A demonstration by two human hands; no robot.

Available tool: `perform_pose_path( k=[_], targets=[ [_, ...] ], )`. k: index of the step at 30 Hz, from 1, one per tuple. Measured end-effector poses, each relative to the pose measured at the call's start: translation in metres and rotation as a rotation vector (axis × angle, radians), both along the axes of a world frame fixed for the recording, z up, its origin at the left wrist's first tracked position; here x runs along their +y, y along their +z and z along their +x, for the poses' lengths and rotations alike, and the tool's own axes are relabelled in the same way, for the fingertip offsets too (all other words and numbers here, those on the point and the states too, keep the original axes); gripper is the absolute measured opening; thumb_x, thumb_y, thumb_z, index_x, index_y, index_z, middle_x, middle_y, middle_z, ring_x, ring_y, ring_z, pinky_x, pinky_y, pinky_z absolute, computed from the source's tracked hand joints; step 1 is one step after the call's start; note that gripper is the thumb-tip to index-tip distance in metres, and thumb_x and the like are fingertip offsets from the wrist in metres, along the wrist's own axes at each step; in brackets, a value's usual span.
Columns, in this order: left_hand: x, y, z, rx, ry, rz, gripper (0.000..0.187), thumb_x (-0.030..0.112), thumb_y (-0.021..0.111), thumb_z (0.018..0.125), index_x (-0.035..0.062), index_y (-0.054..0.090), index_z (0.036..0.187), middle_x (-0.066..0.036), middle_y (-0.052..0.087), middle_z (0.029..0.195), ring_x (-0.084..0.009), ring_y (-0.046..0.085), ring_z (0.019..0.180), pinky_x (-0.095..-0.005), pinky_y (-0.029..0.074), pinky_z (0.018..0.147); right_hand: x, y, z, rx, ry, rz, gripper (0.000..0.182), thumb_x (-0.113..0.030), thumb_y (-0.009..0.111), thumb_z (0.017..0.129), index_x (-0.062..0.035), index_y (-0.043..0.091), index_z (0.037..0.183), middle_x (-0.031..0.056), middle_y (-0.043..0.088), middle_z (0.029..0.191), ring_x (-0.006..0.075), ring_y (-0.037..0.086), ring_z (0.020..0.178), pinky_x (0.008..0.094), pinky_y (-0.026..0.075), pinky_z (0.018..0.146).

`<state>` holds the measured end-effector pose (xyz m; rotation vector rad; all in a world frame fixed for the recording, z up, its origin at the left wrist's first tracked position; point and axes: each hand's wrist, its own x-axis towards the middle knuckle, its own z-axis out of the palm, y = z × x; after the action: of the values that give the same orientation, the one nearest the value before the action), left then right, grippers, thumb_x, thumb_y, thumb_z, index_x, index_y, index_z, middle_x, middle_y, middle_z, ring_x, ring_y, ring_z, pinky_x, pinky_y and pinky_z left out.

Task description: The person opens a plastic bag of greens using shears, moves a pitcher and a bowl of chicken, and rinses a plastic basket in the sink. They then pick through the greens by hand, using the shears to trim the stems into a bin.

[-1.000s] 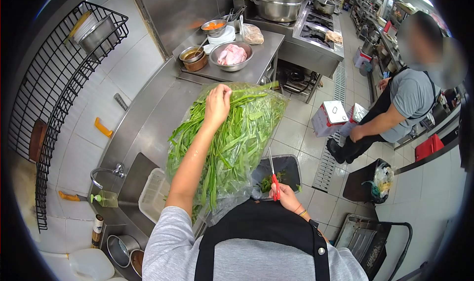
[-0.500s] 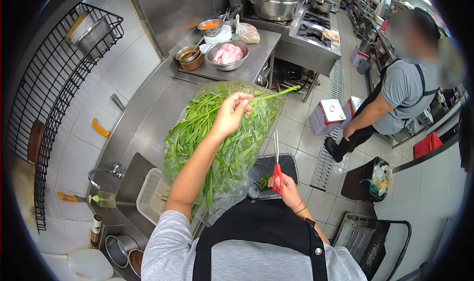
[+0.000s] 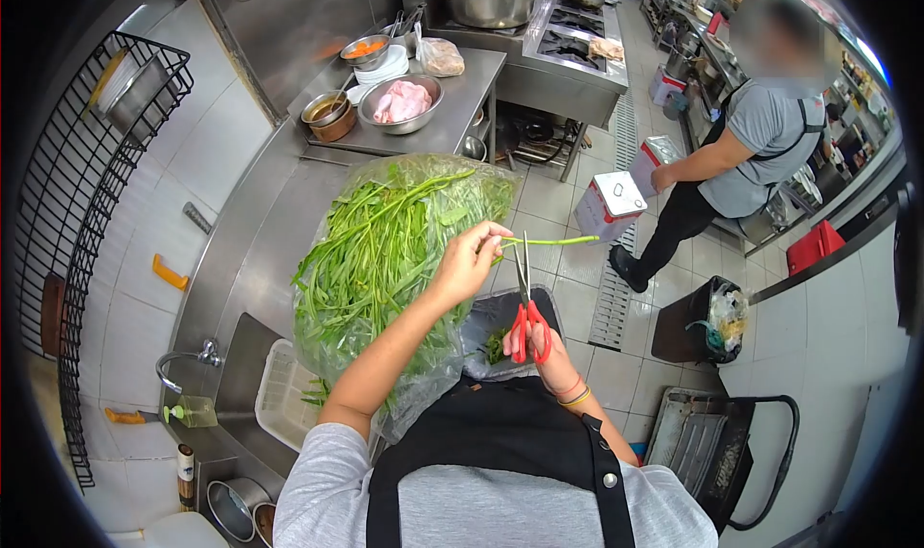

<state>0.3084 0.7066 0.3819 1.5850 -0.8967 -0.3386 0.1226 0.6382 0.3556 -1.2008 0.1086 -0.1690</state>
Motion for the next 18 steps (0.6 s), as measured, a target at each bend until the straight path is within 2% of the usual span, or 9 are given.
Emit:
perform_pose_path(
  k=[2, 4, 6, 8, 9, 12, 13, 16, 18],
  targets=[
    [-0.001, 0.002, -0.010, -0.164, 0.024, 0.077, 0.015, 0.008, 0.045, 0.087, 0.0042, 0.058, 0.094, -0.008, 0.058, 0.070, -0.0145, 0.057, 0.064, -0.0266, 0.046, 0.061, -0.001, -0.003, -0.001, 0.053, -0.100, 0.020, 0.051, -0.043, 0.033, 0.093, -0.0024, 0.049, 0.066, 0.0078, 0.051, 0.067, 0.0157, 0.048, 0.068, 0.0269, 0.038, 0.066],
    [-0.003, -0.003, -0.017, -0.185, -0.011, 0.115, 0.015, 0.006, 0.045, 0.086, 0.0022, 0.058, 0.093, -0.008, 0.058, 0.076, -0.0134, 0.056, 0.068, -0.0258, 0.045, 0.064, -0.004, -0.007, -0.003, 0.080, -0.123, 0.032, 0.051, -0.044, 0.033, 0.093, -0.0026, 0.049, 0.066, 0.0081, 0.050, 0.066, 0.0156, 0.048, 0.068, 0.0268, 0.038, 0.065],
    [-0.006, -0.013, -0.026, -0.170, -0.089, 0.085, 0.015, 0.006, 0.045, 0.085, 0.0023, 0.058, 0.092, -0.010, 0.059, 0.077, -0.0166, 0.057, 0.067, -0.0283, 0.046, 0.064, -0.008, -0.015, -0.007, 0.107, -0.140, 0.043, 0.052, -0.044, 0.033, 0.093, -0.0027, 0.048, 0.065, 0.0084, 0.050, 0.065, 0.0156, 0.049, 0.067, 0.0267, 0.038, 0.065],
    [-0.008, -0.027, -0.032, -0.271, -0.096, 0.139, 0.014, 0.007, 0.046, 0.085, 0.0026, 0.057, 0.092, -0.011, 0.058, 0.076, -0.0197, 0.058, 0.068, -0.0309, 0.046, 0.064, -0.010, -0.027, -0.012, 0.192, -0.197, 0.056, 0.052, -0.045, 0.033, 0.092, -0.0030, 0.050, 0.066, 0.0080, 0.051, 0.065, 0.0146, 0.048, 0.065, 0.0261, 0.038, 0.063],
    [-0.008, -0.031, -0.035, -0.271, -0.097, 0.163, 0.014, 0.008, 0.046, 0.084, 0.0030, 0.057, 0.093, -0.013, 0.058, 0.075, -0.0236, 0.058, 0.068, -0.0330, 0.046, 0.064, -0.009, -0.033, -0.015, 0.247, -0.238, 0.063, 0.050, -0.044, 0.036, 0.092, -0.0040, 0.051, 0.066, 0.0070, 0.052, 0.065, 0.0126, 0.047, 0.059, 0.0235, 0.038, 0.057],
    [-0.006, -0.052, -0.039, -0.267, -0.096, 0.215, 0.013, 0.008, 0.047, 0.084, 0.0034, 0.056, 0.092, -0.012, 0.058, 0.074, -0.0251, 0.058, 0.067, -0.0337, 0.046, 0.063, -0.007, -0.049, -0.024, 0.376, -0.220, 0.021, 0.046, -0.042, 0.040, 0.091, -0.0046, 0.052, 0.067, 0.0062, 0.053, 0.065, 0.0103, 0.046, 0.054, 0.0208, 0.037, 0.051],
    [-0.004, -0.060, -0.040, -0.268, -0.104, 0.221, 0.012, 0.007, 0.046, 0.084, 0.0035, 0.056, 0.090, -0.012, 0.058, 0.074, -0.0257, 0.057, 0.067, -0.0341, 0.045, 0.063, -0.005, -0.053, -0.028, 0.396, -0.203, 0.061, 0.041, -0.040, 0.045, 0.090, -0.0054, 0.052, 0.068, 0.0043, 0.053, 0.063, 0.0081, 0.046, 0.051, 0.0195, 0.037, 0.048],
    [0.008, -0.066, -0.038, -0.274, -0.140, 0.270, 0.012, 0.007, 0.046, 0.084, 0.0035, 0.056, 0.090, -0.012, 0.058, 0.075, -0.0254, 0.058, 0.068, -0.0341, 0.046, 0.064, -0.002, -0.075, -0.035, 0.451, -0.161, -0.013, 0.039, -0.039, 0.048, 0.089, -0.0057, 0.052, 0.069, 0.0028, 0.053, 0.062, 0.0069, 0.046, 0.050, 0.0196, 0.038, 0.047],
    [0.017, -0.066, -0.030, -0.235, -0.142, 0.303, 0.012, 0.007, 0.046, 0.084, 0.0034, 0.056, 0.090, -0.012, 0.058, 0.075, -0.0253, 0.058, 0.068, -0.0341, 0.046, 0.064, -0.001, -0.081, -0.039, 0.475, -0.120, -0.027, 0.042, -0.041, 0.046, 0.089, -0.0055, 0.050, 0.066, 0.0055, 0.053, 0.063, 0.0098, 0.046, 0.049, 0.0211, 0.039, 0.047]
  ],
)
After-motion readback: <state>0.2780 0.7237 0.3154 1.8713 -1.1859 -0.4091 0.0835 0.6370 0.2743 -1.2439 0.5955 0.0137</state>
